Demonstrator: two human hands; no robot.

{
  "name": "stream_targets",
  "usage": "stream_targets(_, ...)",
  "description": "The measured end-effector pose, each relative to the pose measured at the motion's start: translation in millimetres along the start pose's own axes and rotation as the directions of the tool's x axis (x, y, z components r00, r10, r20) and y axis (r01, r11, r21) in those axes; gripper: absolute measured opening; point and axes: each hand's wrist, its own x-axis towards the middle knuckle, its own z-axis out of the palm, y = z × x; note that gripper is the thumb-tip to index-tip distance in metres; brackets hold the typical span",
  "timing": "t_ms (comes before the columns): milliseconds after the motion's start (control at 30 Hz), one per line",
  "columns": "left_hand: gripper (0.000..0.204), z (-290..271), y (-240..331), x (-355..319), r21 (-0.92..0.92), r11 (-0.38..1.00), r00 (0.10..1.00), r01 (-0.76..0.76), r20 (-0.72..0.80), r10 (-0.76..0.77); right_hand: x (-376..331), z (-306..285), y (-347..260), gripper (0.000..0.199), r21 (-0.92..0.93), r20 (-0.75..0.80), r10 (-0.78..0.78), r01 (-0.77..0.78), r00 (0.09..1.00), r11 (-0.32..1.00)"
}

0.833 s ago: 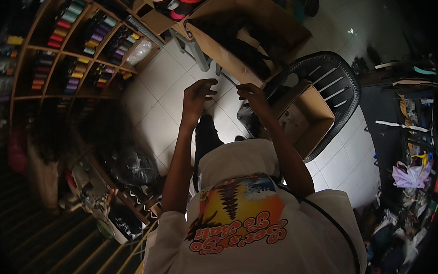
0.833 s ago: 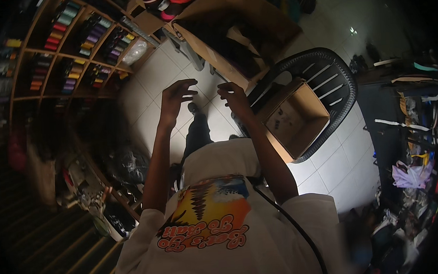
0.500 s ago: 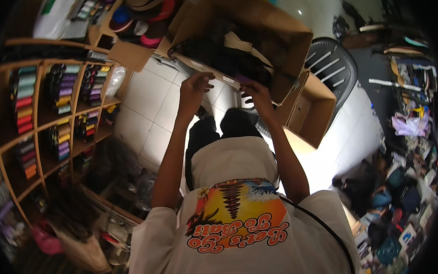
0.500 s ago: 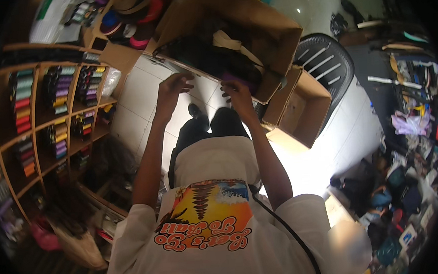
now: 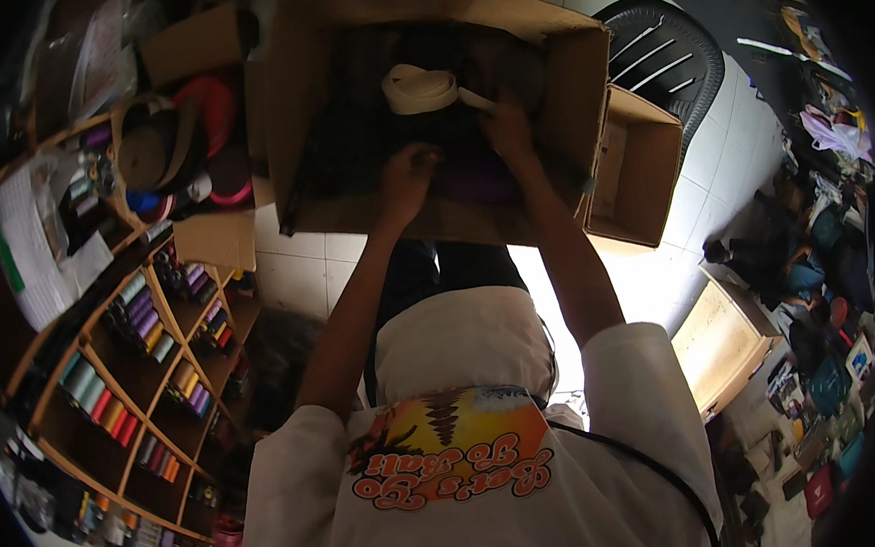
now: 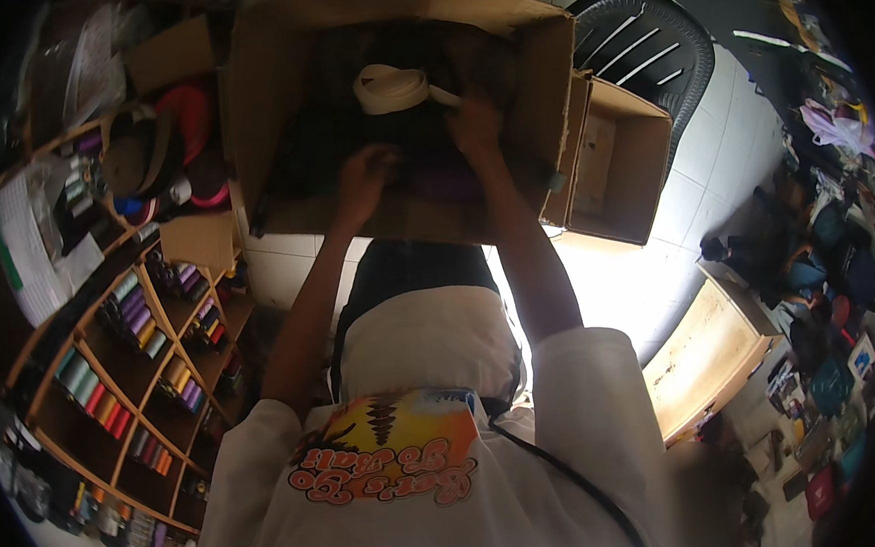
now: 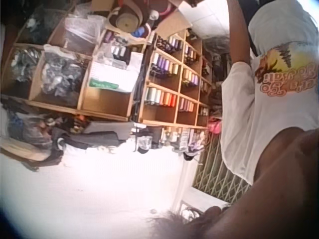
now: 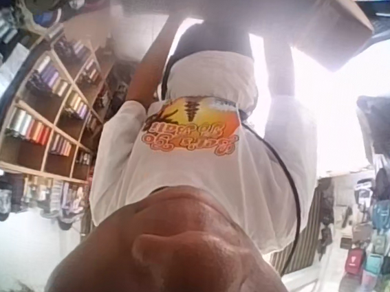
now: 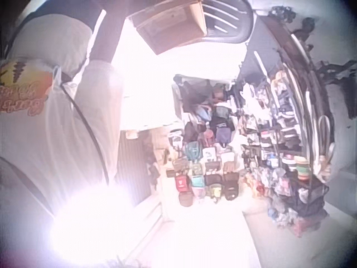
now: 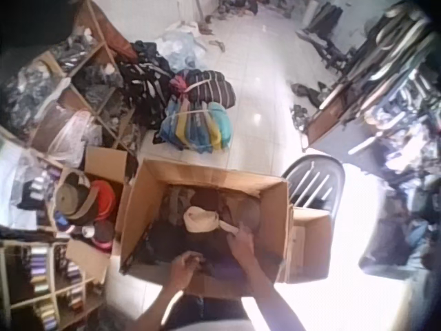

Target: The person takes several rolls of colored tape or ribbon from a cardboard box one at a time and places them onto a metal storage shelf already containing many other rolls.

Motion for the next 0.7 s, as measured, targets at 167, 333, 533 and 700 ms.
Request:
stream_targets(167,0.017,33,4,60,0.121,0.989,0.996,-0.087,-0.026,0.091,31,27,24,0.041,-0.241,0.408,0.246,-0.156,0.879,0.958)
stream_targets(333,0.017,63,1,134,0.295,0.929,0.964,-0.226,0.203,0.170,16,43,60,0.059,0.214,0.285,0.415,-0.480,0.864,0.851)
stream_targets(533,0.015,130,-26,231,0.517,0.729,0.889,-0.449,0.171,0.426,-6,42,5,0.074,0.210,-0.321,0.483,-0.436,0.815,0.875)
stream_targets(700,0.019,167,-5,283,0.617,0.618,0.847,-0.488,0.505,0.165,14,49,7,0.071,0.416,-0.367,0.634,-0.490,0.681,0.766)
